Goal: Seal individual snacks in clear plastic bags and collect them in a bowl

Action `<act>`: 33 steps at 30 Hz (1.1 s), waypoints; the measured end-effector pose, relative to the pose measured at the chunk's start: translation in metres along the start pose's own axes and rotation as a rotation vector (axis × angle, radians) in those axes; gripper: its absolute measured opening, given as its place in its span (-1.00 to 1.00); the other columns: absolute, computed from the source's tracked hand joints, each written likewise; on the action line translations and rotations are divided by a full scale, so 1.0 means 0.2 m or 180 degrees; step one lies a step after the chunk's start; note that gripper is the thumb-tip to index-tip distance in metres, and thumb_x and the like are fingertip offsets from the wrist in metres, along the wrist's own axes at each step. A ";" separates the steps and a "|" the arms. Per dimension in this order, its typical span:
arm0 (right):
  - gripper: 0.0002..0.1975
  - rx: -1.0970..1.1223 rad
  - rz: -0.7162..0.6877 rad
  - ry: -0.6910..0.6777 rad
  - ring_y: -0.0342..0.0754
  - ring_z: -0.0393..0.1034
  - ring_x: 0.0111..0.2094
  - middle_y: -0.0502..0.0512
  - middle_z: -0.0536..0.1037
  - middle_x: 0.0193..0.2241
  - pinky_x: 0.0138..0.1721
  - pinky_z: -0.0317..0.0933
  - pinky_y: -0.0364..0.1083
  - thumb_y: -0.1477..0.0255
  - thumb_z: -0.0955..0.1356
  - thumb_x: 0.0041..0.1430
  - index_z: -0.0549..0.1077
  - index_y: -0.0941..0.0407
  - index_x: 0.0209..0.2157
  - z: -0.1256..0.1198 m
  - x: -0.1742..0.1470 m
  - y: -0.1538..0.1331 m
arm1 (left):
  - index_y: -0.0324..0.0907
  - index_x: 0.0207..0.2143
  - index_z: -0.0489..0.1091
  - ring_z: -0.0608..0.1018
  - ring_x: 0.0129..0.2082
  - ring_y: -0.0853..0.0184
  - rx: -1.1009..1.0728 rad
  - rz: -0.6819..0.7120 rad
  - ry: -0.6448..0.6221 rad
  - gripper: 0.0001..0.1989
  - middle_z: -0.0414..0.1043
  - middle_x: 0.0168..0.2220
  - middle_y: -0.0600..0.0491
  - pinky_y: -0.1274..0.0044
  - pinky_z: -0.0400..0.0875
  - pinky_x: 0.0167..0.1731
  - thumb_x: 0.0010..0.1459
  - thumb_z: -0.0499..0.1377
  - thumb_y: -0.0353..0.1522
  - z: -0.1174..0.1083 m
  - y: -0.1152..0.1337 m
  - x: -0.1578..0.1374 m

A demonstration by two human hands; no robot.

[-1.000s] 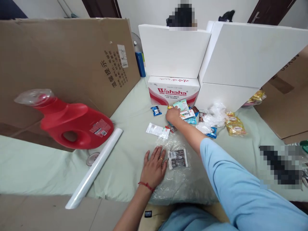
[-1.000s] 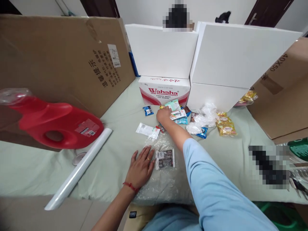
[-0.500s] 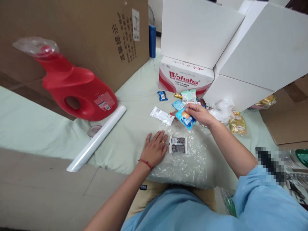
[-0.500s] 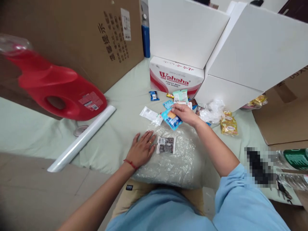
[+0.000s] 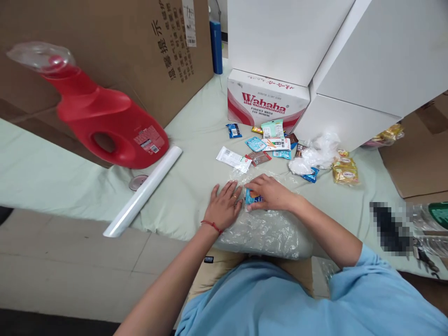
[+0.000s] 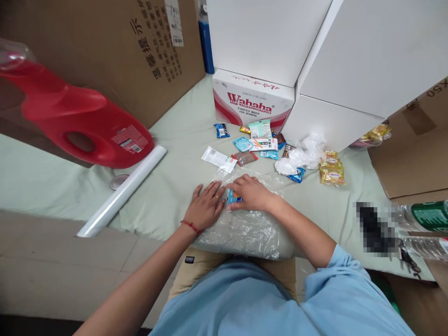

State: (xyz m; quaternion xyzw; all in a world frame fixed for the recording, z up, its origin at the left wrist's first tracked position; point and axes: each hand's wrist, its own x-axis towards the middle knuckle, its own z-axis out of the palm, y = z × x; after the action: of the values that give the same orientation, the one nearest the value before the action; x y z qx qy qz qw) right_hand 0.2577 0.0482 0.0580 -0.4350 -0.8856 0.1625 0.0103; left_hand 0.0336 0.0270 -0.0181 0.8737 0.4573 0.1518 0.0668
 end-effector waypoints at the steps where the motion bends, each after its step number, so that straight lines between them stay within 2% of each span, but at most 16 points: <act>1: -0.32 -0.0097 -0.0019 -0.0031 0.26 0.24 0.15 0.30 0.48 0.13 0.12 0.16 0.16 0.04 0.46 0.20 0.40 0.10 0.24 0.02 -0.02 -0.02 | -0.09 0.29 0.31 0.27 0.39 0.10 0.0004 0.0000 -0.0002 -0.54 0.23 0.39 -0.10 0.05 0.00 0.35 0.41 -0.02 -0.25 0.00 0.00 0.00; 6: -0.57 -0.0466 0.0026 0.0151 0.21 0.20 0.20 0.24 0.38 0.24 0.19 0.12 0.16 0.27 0.40 0.33 0.44 0.07 0.19 0.16 -0.13 -0.09 | -0.10 0.29 0.31 0.28 0.38 0.10 0.0055 -0.0023 -0.0019 -0.54 0.23 0.39 -0.10 0.05 0.00 0.35 0.41 -0.02 -0.26 0.01 0.00 0.00; 12: -0.63 -0.0568 0.0190 0.0443 0.19 0.20 0.20 0.21 0.40 0.23 0.14 0.14 0.17 0.39 0.27 0.43 0.41 0.02 0.22 0.28 -0.23 -0.12 | -0.08 0.29 0.30 0.28 0.38 0.11 0.0057 -0.0025 -0.0019 -0.53 0.22 0.39 -0.09 0.06 -0.01 0.36 0.41 -0.03 -0.25 0.01 0.00 0.00; 14: -0.60 -0.0454 0.0330 0.0518 0.21 0.17 0.22 0.22 0.38 0.26 0.17 0.12 0.17 0.34 0.31 0.41 0.40 0.00 0.24 0.28 -0.23 -0.13 | -0.08 0.30 0.30 0.27 0.39 0.11 0.0070 -0.0034 -0.0021 -0.53 0.21 0.39 -0.08 0.07 -0.02 0.36 0.41 -0.04 -0.25 0.01 0.00 0.00; 17: -0.40 -0.0188 0.0582 0.0599 0.26 0.11 0.26 0.30 0.28 0.31 0.22 0.08 0.20 0.20 0.43 0.29 0.34 0.03 0.30 0.27 -0.20 -0.13 | -0.09 0.31 0.28 0.26 0.40 0.12 0.0120 -0.0033 -0.0064 -0.52 0.20 0.40 -0.09 0.07 -0.02 0.36 0.41 -0.05 -0.25 0.01 0.00 0.00; 19: -0.31 -0.0074 0.0580 0.0582 0.27 0.12 0.24 0.34 0.29 0.29 0.24 0.06 0.21 0.15 0.46 0.24 0.31 0.07 0.32 0.25 -0.16 -0.11 | -0.10 0.32 0.27 0.25 0.40 0.12 0.0153 -0.0021 -0.0090 -0.51 0.19 0.40 -0.09 0.06 -0.01 0.36 0.42 -0.06 -0.24 0.01 0.00 0.00; 24: -0.47 -0.0215 0.0194 0.0498 0.23 0.15 0.18 0.31 0.35 0.21 0.20 0.09 0.20 0.17 0.43 0.27 0.43 0.05 0.20 0.25 -0.12 -0.10 | -0.10 0.31 0.29 0.26 0.39 0.10 0.0168 -0.0021 -0.0099 -0.51 0.20 0.40 -0.10 0.05 0.00 0.35 0.41 -0.06 -0.24 0.01 0.00 0.01; 29: -0.50 -0.0339 0.0326 0.0399 0.22 0.20 0.09 0.31 0.35 0.16 0.08 0.16 0.16 0.09 0.39 0.30 0.45 0.02 0.17 0.26 -0.18 -0.09 | -0.11 0.30 0.31 0.28 0.38 0.08 0.0173 -0.0032 -0.0092 -0.51 0.21 0.39 -0.12 0.05 0.00 0.35 0.40 -0.06 -0.25 0.01 0.00 0.01; 33: -0.47 -0.0310 0.0338 0.0371 0.20 0.21 0.10 0.29 0.36 0.16 0.10 0.16 0.17 0.06 0.35 0.32 0.42 0.00 0.21 0.25 -0.20 -0.08 | -0.09 0.29 0.32 0.31 0.36 0.05 0.0102 0.0012 0.0025 -0.52 0.24 0.37 -0.14 0.03 0.01 0.34 0.39 -0.05 -0.24 0.01 0.00 0.01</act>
State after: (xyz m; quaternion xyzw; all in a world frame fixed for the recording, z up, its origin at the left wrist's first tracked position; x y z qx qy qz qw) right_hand 0.2623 -0.0068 0.0199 -0.4900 -0.8660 0.0940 0.0320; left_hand 0.0356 0.0296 -0.0205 0.8749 0.4583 0.1481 0.0508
